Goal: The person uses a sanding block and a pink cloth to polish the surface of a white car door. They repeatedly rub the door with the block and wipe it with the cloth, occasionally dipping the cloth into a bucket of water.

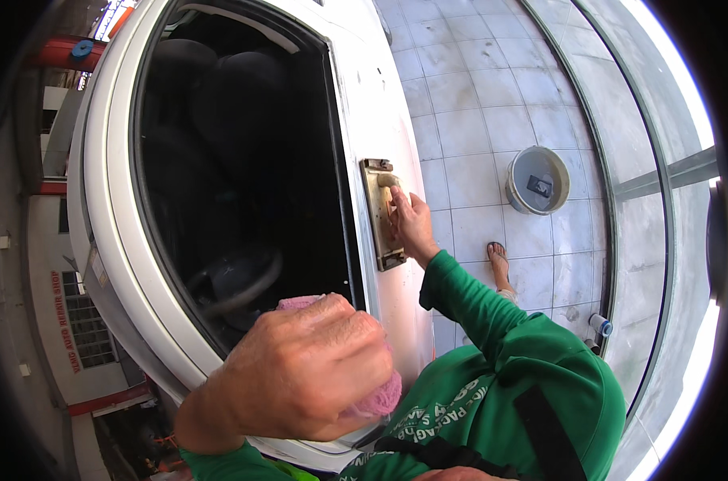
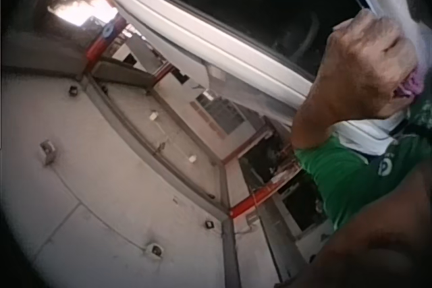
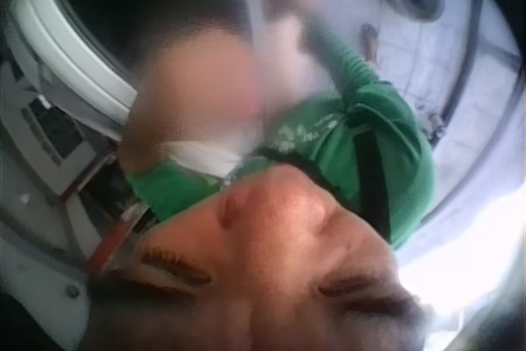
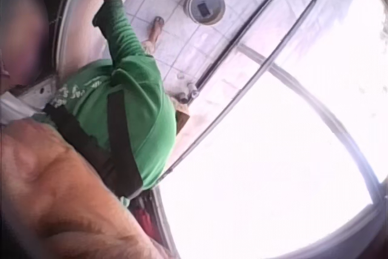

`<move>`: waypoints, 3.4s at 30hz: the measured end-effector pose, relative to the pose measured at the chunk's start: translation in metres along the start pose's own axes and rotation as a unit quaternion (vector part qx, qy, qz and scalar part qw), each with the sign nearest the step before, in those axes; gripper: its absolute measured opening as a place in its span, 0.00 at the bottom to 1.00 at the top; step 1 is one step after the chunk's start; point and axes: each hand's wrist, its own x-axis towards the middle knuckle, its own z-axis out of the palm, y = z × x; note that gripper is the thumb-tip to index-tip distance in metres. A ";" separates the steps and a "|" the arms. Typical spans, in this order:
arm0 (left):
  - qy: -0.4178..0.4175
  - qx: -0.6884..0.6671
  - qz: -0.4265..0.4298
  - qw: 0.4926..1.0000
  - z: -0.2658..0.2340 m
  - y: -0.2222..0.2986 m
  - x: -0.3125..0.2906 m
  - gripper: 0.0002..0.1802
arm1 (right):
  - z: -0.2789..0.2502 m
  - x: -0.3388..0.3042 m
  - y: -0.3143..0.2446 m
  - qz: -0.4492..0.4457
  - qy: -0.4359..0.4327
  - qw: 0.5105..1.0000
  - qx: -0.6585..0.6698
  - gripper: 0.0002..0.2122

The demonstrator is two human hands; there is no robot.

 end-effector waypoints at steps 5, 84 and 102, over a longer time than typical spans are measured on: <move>-0.012 -0.033 0.006 0.999 0.009 -0.003 0.004 0.13 | 0.023 0.142 -0.065 -0.077 0.002 0.997 0.004 0.23; -0.049 -0.015 -0.006 0.999 0.007 -0.019 -0.009 0.12 | -0.001 -0.011 0.000 -0.007 -0.060 0.996 -0.062 0.19; -0.100 -0.023 -0.088 0.991 0.001 -0.030 0.010 0.12 | -0.004 0.065 0.002 -0.132 0.017 0.969 -0.209 0.27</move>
